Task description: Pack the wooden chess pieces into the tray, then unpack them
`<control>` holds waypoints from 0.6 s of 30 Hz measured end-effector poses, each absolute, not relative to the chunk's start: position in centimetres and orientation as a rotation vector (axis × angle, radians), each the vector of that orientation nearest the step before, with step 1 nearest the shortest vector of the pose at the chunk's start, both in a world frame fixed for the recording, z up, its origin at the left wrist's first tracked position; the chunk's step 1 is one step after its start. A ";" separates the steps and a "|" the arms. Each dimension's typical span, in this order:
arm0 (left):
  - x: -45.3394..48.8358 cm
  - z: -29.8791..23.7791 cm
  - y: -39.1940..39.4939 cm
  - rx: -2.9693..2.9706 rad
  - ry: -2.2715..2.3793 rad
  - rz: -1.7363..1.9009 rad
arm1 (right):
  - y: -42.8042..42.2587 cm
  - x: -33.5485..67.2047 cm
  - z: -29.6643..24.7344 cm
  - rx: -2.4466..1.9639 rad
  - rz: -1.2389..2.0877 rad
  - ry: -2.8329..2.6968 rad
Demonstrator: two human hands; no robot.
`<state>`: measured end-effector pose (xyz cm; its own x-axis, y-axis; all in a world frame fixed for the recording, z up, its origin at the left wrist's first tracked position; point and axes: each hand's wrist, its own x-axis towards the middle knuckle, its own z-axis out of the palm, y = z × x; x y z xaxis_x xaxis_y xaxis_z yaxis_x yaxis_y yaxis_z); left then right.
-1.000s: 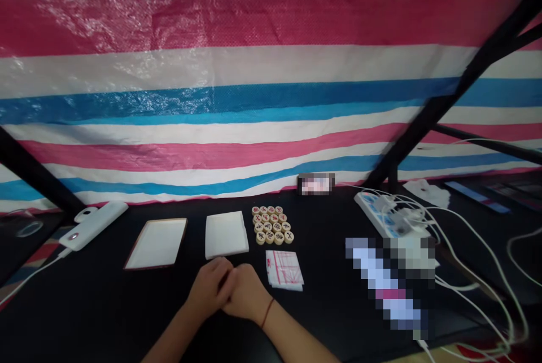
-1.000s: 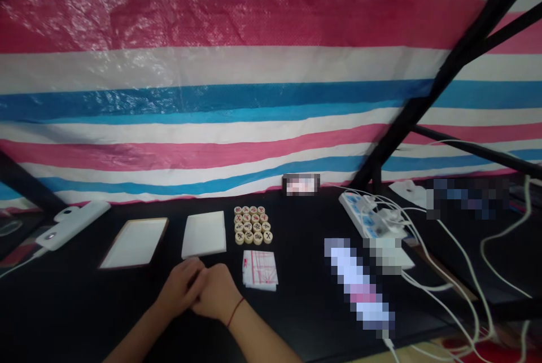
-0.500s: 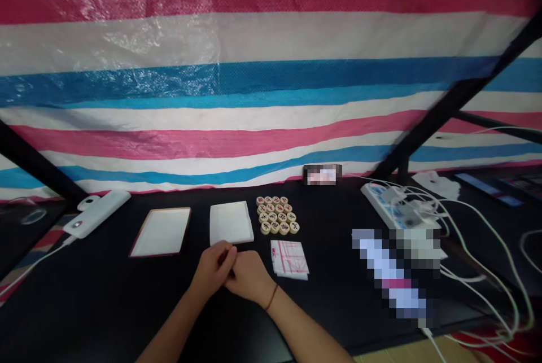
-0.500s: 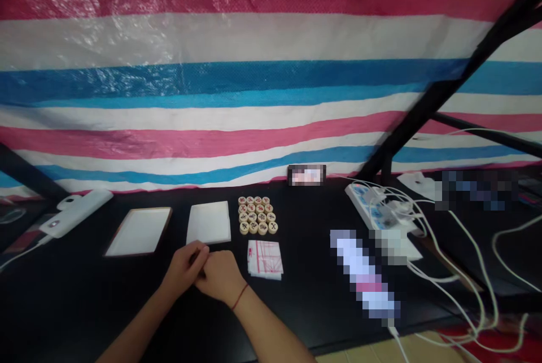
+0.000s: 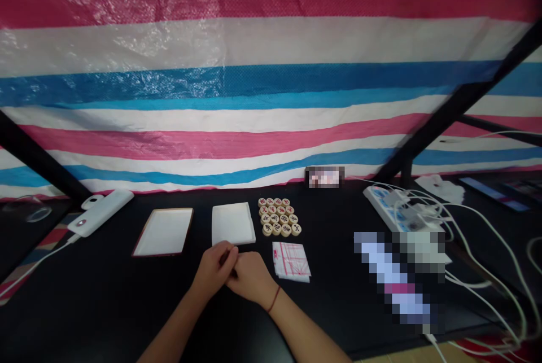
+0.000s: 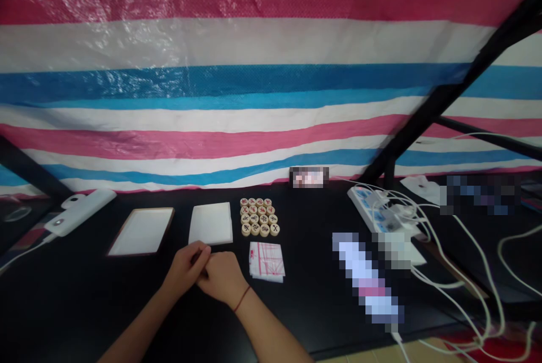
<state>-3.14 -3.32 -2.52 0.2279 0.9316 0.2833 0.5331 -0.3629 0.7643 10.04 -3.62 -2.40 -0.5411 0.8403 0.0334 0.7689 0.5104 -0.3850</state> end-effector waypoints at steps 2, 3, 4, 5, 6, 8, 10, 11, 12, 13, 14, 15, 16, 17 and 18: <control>-3.1 -2.5 -3.3 1.987 1.348 1.005 | -3.6 10.0 -2.4 -1.377 0.482 -2.532; -3.1 -2.5 -3.3 1.989 1.353 1.007 | -3.6 10.0 -2.4 -1.379 0.483 -2.530; -3.1 -2.4 -3.3 1.991 1.356 1.009 | -3.6 10.0 -2.4 -1.380 0.484 -2.530; -3.1 -2.4 -3.3 1.996 1.357 1.014 | -3.6 10.0 -2.4 -1.379 0.485 -2.528; -3.1 -2.4 -3.3 2.003 1.360 1.020 | -3.6 10.0 -2.4 -1.378 0.485 -2.524; -3.1 -2.5 -3.3 2.028 1.361 1.033 | -3.6 10.0 -2.5 -1.376 0.482 -2.507; -3.2 -2.6 -3.3 2.068 1.356 1.052 | -3.6 10.0 -2.6 -1.360 0.478 -2.481; -3.3 -2.7 -3.3 2.090 1.348 1.068 | -3.6 10.1 -2.6 -1.346 0.481 -2.464; -3.4 -2.8 -3.3 2.113 1.337 1.091 | -3.6 10.1 -2.6 -1.325 0.489 -2.443; -3.5 -2.8 -3.4 2.133 1.330 1.122 | -3.7 10.2 -2.6 -1.295 0.501 -2.418; -3.7 -2.8 -3.4 2.147 1.335 1.161 | -3.8 10.3 -2.6 -1.261 0.514 -2.388; -3.8 -2.7 -3.4 2.156 1.350 1.203 | -4.0 10.5 -2.6 -1.231 0.520 -2.354; -4.0 -2.6 -3.3 2.160 1.378 1.246 | -4.3 10.7 -2.6 -1.205 0.515 -2.318; -4.2 -2.6 -3.3 2.163 1.415 1.283 | -4.6 11.0 -2.5 -1.186 0.491 -2.280; -4.4 -2.5 -3.1 2.165 1.455 1.315 | -5.0 11.4 -2.4 -1.180 0.450 -2.236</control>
